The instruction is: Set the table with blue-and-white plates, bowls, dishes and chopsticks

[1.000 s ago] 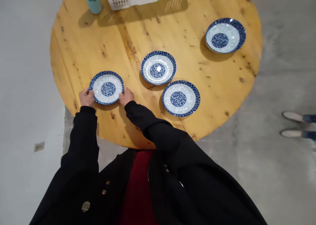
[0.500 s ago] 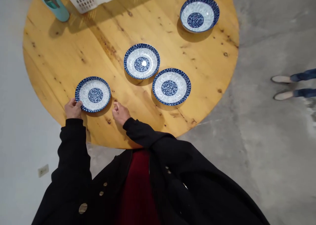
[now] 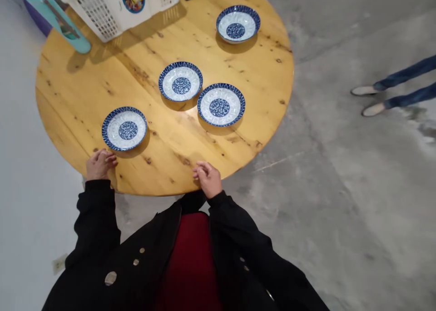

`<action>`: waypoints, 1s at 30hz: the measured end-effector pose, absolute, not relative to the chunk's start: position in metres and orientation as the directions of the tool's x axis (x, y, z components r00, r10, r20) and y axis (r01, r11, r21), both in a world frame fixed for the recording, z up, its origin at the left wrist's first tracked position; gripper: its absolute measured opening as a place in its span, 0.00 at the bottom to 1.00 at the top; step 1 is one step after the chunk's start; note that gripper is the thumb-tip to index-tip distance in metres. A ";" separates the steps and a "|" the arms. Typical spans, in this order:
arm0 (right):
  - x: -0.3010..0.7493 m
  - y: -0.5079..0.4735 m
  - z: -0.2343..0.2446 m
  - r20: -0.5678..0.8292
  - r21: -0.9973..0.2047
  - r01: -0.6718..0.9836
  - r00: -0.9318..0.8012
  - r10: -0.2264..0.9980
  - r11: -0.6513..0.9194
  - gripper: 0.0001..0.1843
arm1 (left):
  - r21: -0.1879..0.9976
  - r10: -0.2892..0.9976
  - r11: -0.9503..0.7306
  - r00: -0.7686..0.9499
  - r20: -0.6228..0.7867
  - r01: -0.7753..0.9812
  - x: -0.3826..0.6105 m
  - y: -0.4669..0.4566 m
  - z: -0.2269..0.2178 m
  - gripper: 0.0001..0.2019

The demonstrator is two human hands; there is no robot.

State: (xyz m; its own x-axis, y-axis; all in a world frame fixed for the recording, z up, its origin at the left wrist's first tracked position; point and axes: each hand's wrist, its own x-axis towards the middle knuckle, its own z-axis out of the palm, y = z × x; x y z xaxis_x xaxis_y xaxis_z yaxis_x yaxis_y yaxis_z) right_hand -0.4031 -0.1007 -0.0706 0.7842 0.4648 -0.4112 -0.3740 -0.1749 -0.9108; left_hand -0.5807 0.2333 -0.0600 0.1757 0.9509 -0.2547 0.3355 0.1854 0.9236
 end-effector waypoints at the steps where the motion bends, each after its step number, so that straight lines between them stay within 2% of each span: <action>1: -0.411 -0.112 -0.074 -0.422 -0.906 -0.392 0.805 0.417 -0.160 0.20 | 0.919 0.944 0.216 0.168 -0.282 0.329 -0.592 0.223 -0.057 0.18; 6: -0.468 -0.151 -0.093 -0.471 -0.881 -0.461 0.838 0.276 -0.107 0.19 | 0.879 0.906 0.262 0.212 -0.366 0.399 -0.667 0.179 -0.042 0.16; 11: -0.530 -0.169 -0.089 -0.520 -0.853 -0.515 0.824 0.223 -0.086 0.19 | 0.865 0.890 0.256 0.243 -0.385 0.432 -0.714 0.169 -0.025 0.15; 16: -0.559 -0.165 -0.078 -0.507 -0.862 -0.502 0.841 0.188 -0.078 0.18 | 0.900 0.887 0.206 0.316 -0.338 0.385 -0.706 0.191 -0.013 0.15; 22: -0.575 -0.101 -0.075 -0.506 -0.862 -0.502 0.849 0.152 -0.069 0.19 | 0.905 0.824 0.206 0.432 -0.366 0.373 -0.686 0.240 -0.016 0.16; 30: -0.602 0.035 -0.067 -0.479 -0.873 -0.488 0.862 0.166 0.017 0.22 | 0.890 0.647 0.097 0.651 -0.397 0.445 -0.666 0.335 -0.026 0.22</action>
